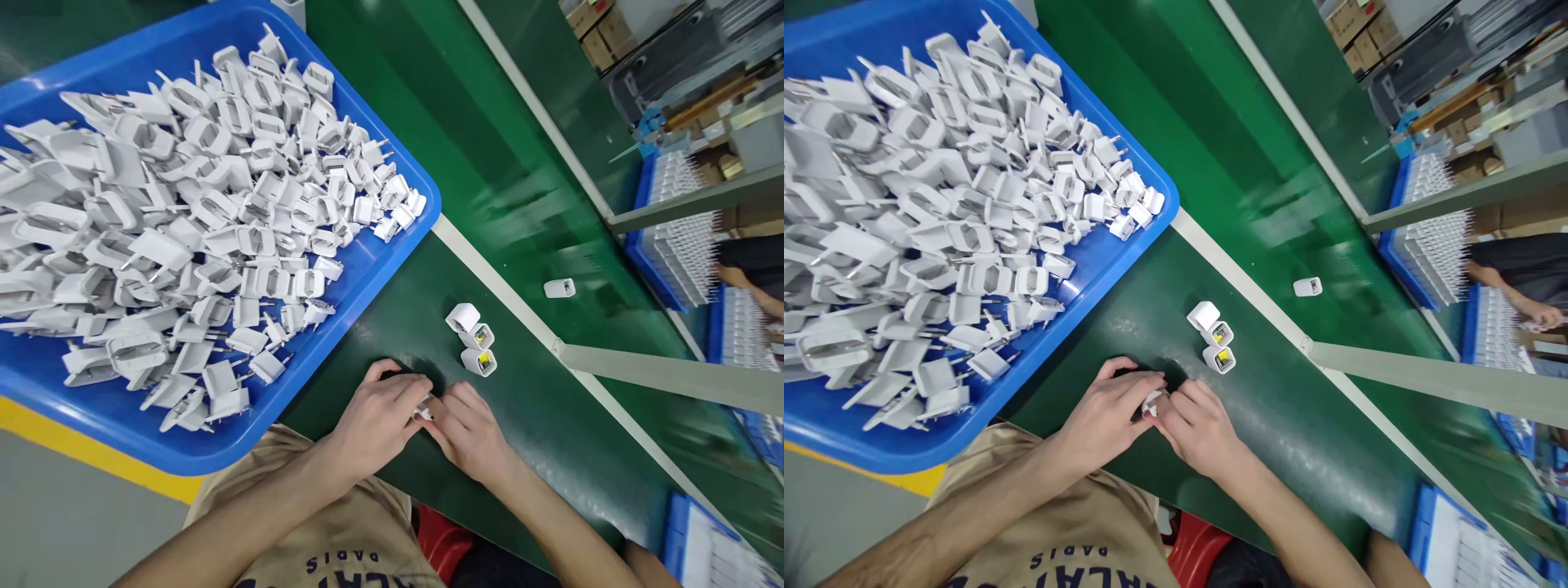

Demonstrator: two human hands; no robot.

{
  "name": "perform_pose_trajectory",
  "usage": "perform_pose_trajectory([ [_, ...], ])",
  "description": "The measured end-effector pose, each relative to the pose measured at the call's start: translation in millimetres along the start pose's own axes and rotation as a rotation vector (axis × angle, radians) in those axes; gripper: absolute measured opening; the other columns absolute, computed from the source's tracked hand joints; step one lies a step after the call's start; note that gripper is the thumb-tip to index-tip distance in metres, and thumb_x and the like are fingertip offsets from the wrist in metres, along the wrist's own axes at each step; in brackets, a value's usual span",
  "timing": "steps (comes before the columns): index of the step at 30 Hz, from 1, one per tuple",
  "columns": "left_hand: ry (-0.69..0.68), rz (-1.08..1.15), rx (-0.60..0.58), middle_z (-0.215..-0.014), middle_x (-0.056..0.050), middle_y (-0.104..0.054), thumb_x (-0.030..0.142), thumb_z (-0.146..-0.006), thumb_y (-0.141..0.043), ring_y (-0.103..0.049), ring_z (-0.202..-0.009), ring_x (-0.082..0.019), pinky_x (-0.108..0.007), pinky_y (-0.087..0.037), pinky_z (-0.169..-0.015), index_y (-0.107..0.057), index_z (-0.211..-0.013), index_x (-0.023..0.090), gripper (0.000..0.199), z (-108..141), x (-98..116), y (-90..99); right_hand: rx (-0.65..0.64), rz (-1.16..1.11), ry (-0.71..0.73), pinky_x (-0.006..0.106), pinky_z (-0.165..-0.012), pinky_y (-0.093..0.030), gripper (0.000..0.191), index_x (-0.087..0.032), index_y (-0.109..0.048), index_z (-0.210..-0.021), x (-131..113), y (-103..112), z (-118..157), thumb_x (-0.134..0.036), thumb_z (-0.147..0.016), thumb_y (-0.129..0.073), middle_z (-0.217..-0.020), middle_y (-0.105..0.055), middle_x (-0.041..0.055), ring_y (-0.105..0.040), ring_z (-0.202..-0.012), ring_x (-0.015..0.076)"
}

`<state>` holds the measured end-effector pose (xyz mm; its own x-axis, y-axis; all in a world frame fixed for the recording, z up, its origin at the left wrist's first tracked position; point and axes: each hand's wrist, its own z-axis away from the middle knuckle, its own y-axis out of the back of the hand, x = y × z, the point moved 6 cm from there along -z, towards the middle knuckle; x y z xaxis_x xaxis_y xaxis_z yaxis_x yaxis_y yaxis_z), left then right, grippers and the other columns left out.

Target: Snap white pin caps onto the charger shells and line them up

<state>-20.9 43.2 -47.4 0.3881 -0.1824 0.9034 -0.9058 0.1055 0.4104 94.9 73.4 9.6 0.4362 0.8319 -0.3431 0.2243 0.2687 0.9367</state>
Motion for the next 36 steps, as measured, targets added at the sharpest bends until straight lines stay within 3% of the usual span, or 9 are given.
perform_pose_trajectory([
  [8,-0.043,0.006,0.024,-0.097,-0.001,-0.077,0.011,-0.085,-0.071,-0.072,-0.085,-0.019,-0.039,-0.041,-0.100,-0.059,-0.109,0.021,0.028,-3.7,3.2,4.0,0.037,0.067,0.047,0.033,-0.064,-0.034,0.024,-0.018,-0.061,-0.087,-1.1,-5.8,2.0,-0.021,-0.108,-0.049,-0.072,-0.056,0.0030,-0.042,-0.069,0.0175],
  [14,-0.006,0.062,-0.131,-0.105,0.002,-0.076,0.021,-0.085,-0.077,-0.068,-0.095,-0.019,-0.037,-0.039,-0.102,-0.063,-0.103,0.023,0.023,-6.6,7.8,16.5,0.029,0.092,0.016,0.032,-0.065,-0.037,0.030,-0.019,-0.059,-0.085,-5.5,-1.4,-1.5,-0.026,-0.110,-0.045,-0.071,-0.055,0.0028,-0.043,-0.068,0.0176],
  [20,0.061,-0.011,-0.103,-0.095,0.003,-0.076,0.025,-0.086,-0.076,-0.068,-0.092,-0.020,-0.037,-0.043,-0.098,-0.063,-0.092,0.023,0.015,-9.3,8.9,15.1,-0.018,0.069,-0.055,0.032,-0.070,-0.044,0.032,-0.018,-0.060,-0.104,-5.2,13.2,1.2,-0.039,-0.112,-0.038,-0.083,-0.063,0.0056,-0.053,-0.075,0.0190],
  [23,0.069,-0.049,-0.101,-0.101,0.001,-0.077,0.024,-0.085,-0.077,-0.069,-0.093,-0.021,-0.040,-0.042,-0.102,-0.065,-0.098,0.023,0.018,-10.8,13.6,5.8,-0.029,0.086,-0.105,0.033,-0.074,-0.048,0.030,-0.018,-0.061,-0.104,-4.5,14.2,12.2,-0.036,-0.112,-0.038,-0.088,-0.066,0.0073,-0.056,-0.079,0.0203],
  [28,-0.023,-0.082,-0.099,-0.141,-0.010,-0.064,0.020,-0.082,-0.080,-0.061,-0.127,-0.028,-0.046,-0.042,-0.111,-0.050,-0.141,0.023,0.067,1.9,30.4,3.0,0.017,0.225,-0.275,0.030,-0.071,-0.051,0.034,-0.020,-0.061,-0.098,11.2,27.0,65.6,-0.036,-0.112,-0.035,-0.085,-0.066,0.0065,-0.061,-0.077,0.0193],
  [32,-0.054,-0.170,-0.063,-0.138,-0.001,-0.067,0.034,-0.098,-0.061,-0.063,-0.126,-0.023,-0.039,-0.056,-0.102,-0.056,-0.138,0.033,0.040,28.7,27.6,26.8,0.160,0.423,-0.536,0.029,-0.064,-0.053,0.047,-0.021,-0.059,-0.093,46.1,66.1,147.2,-0.044,-0.113,-0.023,-0.079,-0.066,0.0063,-0.065,-0.070,0.0190],
  [36,-0.058,-0.243,0.010,-0.131,0.004,-0.071,0.037,-0.100,-0.055,-0.071,-0.114,-0.022,-0.033,-0.066,-0.088,-0.057,-0.139,0.041,0.040,59.1,17.5,71.2,0.291,0.642,-0.779,0.035,-0.054,-0.050,0.060,-0.020,-0.060,-0.097,64.5,118.5,212.4,-0.066,-0.106,-0.024,-0.074,-0.062,0.0084,-0.063,-0.062,0.0253],
])
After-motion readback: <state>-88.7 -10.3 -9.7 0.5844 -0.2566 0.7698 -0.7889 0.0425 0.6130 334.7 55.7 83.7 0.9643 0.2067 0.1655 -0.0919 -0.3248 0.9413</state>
